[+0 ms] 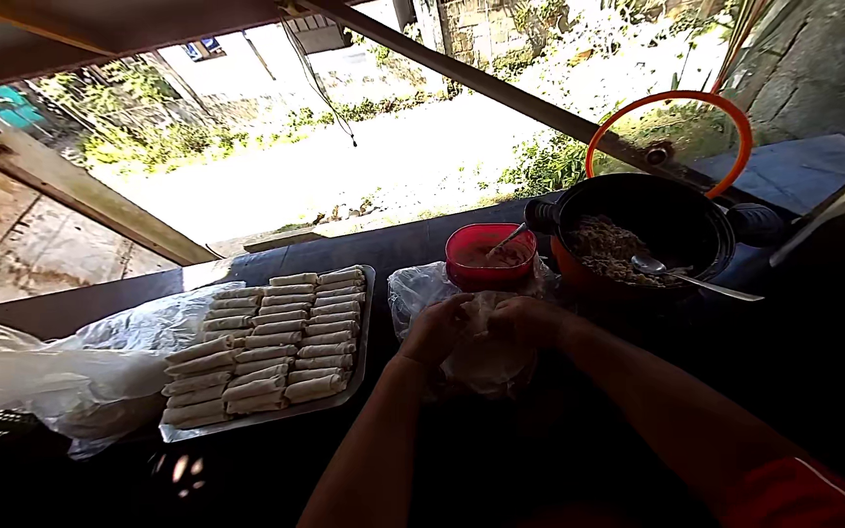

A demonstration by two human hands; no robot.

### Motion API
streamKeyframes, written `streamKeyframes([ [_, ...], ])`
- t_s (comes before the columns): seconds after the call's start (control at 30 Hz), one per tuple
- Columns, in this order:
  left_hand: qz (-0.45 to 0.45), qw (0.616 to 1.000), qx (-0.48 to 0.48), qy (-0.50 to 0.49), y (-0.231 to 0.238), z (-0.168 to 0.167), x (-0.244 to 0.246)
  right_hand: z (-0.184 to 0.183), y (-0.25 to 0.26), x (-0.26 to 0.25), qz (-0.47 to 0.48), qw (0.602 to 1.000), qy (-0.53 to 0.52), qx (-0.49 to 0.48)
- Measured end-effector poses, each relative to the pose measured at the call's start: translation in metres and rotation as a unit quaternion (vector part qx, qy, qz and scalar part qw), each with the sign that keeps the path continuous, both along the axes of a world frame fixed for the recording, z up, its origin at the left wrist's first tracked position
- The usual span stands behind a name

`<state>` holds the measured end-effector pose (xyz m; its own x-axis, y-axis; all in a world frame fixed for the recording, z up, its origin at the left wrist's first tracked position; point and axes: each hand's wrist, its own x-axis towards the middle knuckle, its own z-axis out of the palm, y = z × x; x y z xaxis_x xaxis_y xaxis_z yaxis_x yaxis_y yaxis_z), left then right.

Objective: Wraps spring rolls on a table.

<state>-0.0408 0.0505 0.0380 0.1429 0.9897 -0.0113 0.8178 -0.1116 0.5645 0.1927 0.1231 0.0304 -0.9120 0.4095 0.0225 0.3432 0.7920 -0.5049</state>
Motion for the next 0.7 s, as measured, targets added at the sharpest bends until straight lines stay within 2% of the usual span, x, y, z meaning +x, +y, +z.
streamKeyframes([
  [0.1,-0.018,1.0,0.0,0.017,0.005,0.001,0.007,0.001,0.0,0.001,-0.004,1.0,-0.008,-0.011],
  [0.17,0.005,0.999,0.008,0.036,0.003,-0.002,0.012,0.0,0.001,0.0,-0.007,1.0,-0.005,-0.015],
  [0.27,0.055,0.996,0.072,0.001,-0.008,-0.011,0.014,-0.001,0.001,-0.001,-0.011,1.0,-0.001,-0.014],
  [0.4,0.021,0.996,0.067,-0.057,-0.031,-0.02,0.015,0.003,0.0,-0.003,-0.017,0.999,-0.017,-0.021],
  [0.7,0.036,0.992,0.119,-0.015,-0.049,-0.028,0.02,0.003,0.001,-0.004,-0.042,0.998,-0.023,-0.034],
])
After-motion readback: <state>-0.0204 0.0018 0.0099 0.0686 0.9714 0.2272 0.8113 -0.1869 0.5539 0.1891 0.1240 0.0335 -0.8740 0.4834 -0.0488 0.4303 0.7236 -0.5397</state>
